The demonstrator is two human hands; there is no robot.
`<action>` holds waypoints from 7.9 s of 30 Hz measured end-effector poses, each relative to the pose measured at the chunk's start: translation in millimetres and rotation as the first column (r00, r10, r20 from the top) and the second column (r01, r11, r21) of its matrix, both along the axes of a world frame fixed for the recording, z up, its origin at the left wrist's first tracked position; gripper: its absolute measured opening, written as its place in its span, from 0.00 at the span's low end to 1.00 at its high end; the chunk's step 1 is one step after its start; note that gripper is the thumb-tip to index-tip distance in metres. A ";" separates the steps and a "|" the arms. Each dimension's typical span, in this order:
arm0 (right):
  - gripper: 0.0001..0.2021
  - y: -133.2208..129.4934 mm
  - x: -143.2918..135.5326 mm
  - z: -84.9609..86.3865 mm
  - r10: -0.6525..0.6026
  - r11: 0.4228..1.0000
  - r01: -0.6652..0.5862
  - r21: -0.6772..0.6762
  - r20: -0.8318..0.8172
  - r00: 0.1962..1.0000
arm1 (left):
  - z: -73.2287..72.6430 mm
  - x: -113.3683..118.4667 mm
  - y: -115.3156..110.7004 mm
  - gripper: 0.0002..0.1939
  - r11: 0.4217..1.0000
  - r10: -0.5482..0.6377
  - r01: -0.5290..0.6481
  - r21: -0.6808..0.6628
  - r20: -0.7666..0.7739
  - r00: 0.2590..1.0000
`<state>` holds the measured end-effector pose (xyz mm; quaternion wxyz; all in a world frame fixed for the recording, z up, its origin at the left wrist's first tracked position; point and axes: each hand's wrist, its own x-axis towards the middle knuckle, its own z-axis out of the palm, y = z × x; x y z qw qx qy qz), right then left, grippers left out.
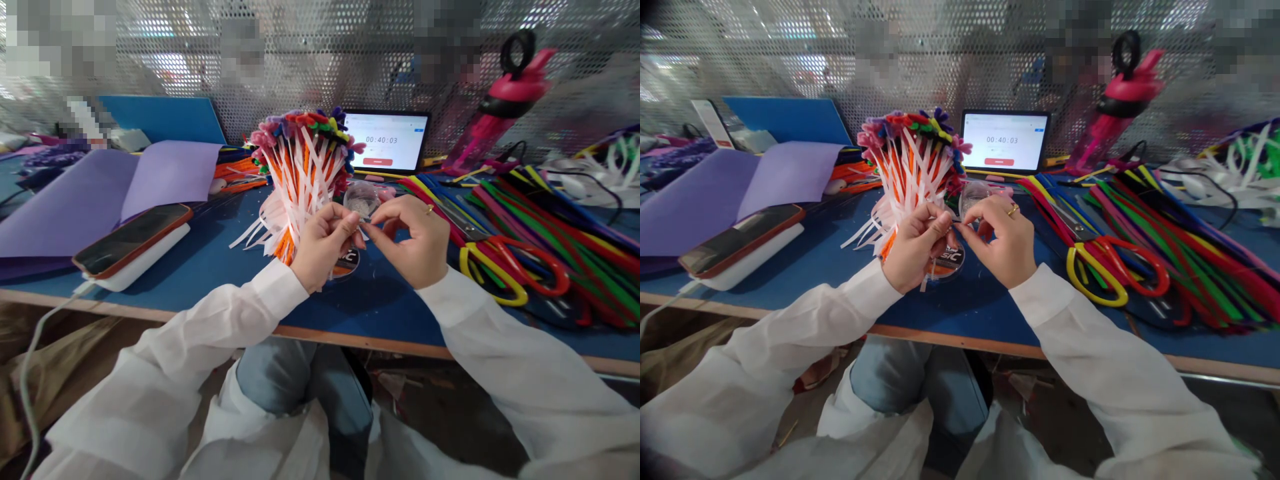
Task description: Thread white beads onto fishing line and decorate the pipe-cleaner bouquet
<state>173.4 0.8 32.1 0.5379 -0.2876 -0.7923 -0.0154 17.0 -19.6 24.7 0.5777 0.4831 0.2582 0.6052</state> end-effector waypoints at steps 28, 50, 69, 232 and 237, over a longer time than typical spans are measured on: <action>0.16 6.5 -1.7 -13.3 -0.056 0.981 0.044 0.187 0.060 0.997 | 9.8 5.6 -7.7 0.13 0.974 -0.046 0.075 -0.212 0.138 0.989; 0.15 5.2 -2.8 -15.6 -0.123 0.991 0.119 0.066 0.070 0.990 | 10.4 2.9 -6.9 0.12 0.956 -0.131 0.168 -0.239 0.162 0.978; 0.13 0.5 -2.5 -11.0 -0.124 0.990 0.120 0.073 0.049 0.991 | 8.4 1.7 -8.5 0.13 0.993 -0.042 0.054 -0.103 0.115 0.993; 0.10 8.4 -2.7 -9.2 0.067 0.254 -0.553 -0.794 -0.556 0.829 | -13.7 -11.9 16.2 0.09 0.987 0.014 -0.035 -0.157 -0.133 0.991; 0.13 6.8 -5.8 -10.1 0.064 0.295 -0.582 -0.758 -0.592 0.803 | -14.1 -11.5 15.6 0.09 0.990 0.023 -0.043 -0.132 -0.146 0.989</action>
